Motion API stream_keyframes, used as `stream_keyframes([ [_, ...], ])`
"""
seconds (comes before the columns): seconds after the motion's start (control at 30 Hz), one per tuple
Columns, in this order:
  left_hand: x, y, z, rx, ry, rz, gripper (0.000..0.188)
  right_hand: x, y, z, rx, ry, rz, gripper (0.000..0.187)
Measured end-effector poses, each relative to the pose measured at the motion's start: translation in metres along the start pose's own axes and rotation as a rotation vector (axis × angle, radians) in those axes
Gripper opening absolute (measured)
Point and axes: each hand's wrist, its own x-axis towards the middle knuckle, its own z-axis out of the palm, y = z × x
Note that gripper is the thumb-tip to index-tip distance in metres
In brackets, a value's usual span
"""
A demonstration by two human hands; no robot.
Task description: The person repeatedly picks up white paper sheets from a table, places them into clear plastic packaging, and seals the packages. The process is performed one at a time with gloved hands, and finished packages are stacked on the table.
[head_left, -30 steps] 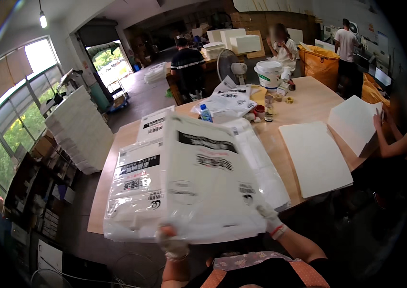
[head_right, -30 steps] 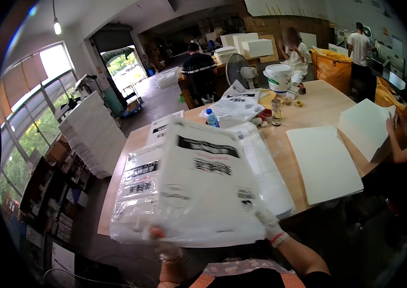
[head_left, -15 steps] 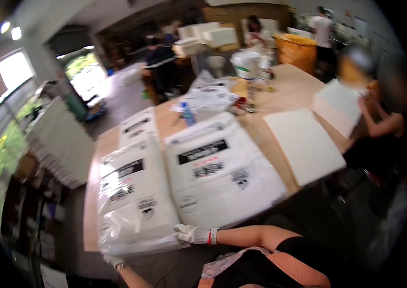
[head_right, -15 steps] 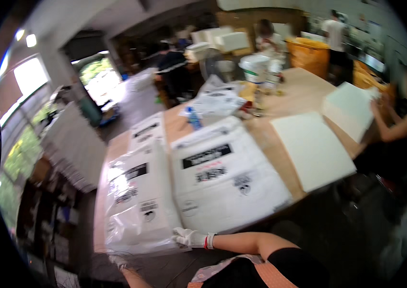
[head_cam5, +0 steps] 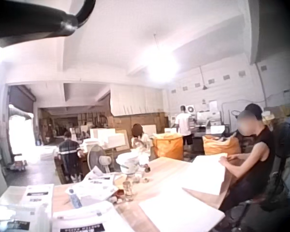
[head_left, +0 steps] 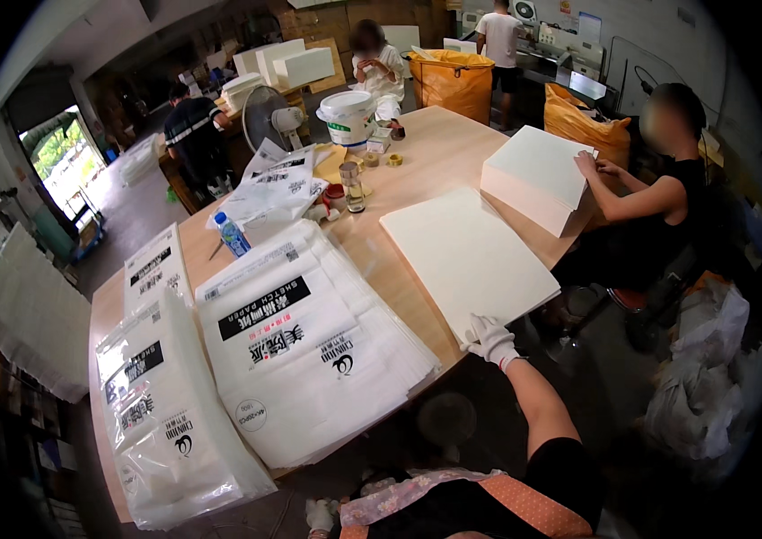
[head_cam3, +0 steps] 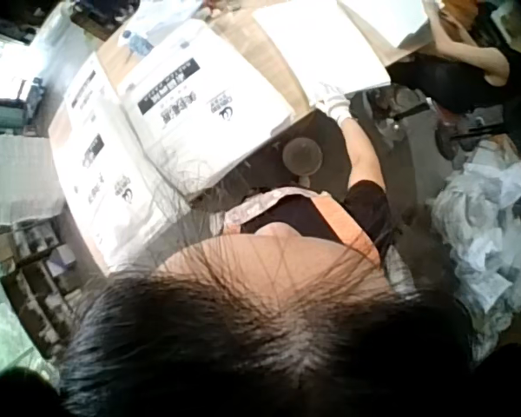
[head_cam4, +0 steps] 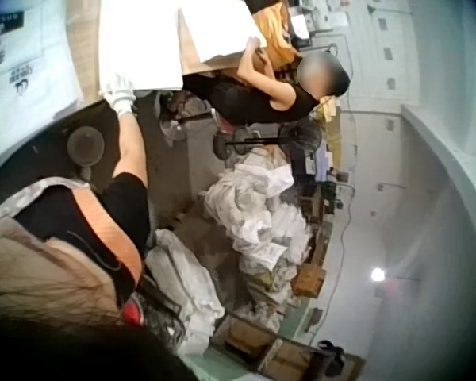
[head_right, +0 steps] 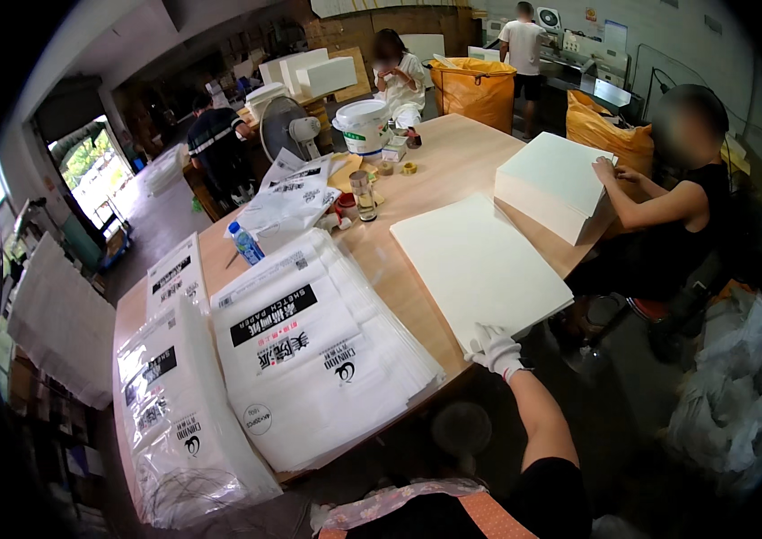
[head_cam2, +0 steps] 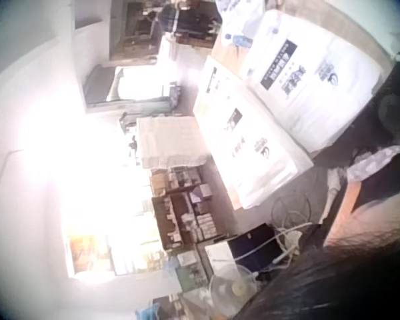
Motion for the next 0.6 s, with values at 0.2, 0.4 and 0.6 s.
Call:
stream_keyframes([
  [0.2, -0.062, 0.232, 0.034, 0.08, -0.194, 0.702, 0.013, 0.047, 0.04, -0.008, 0.246, 0.048, 0.049, 0.026],
  [0.4, -0.063, 0.417, 0.152, -0.647, -0.794, 0.424, 0.022, 0.004, -0.053, -0.137, 0.07, 0.256, -0.076, 0.015],
  [0.6, -0.034, 0.456, 0.149, -0.4, -0.932, 0.306, 0.046, -0.069, -0.014, -0.147, 0.632, 0.179, -0.17, 0.019],
])
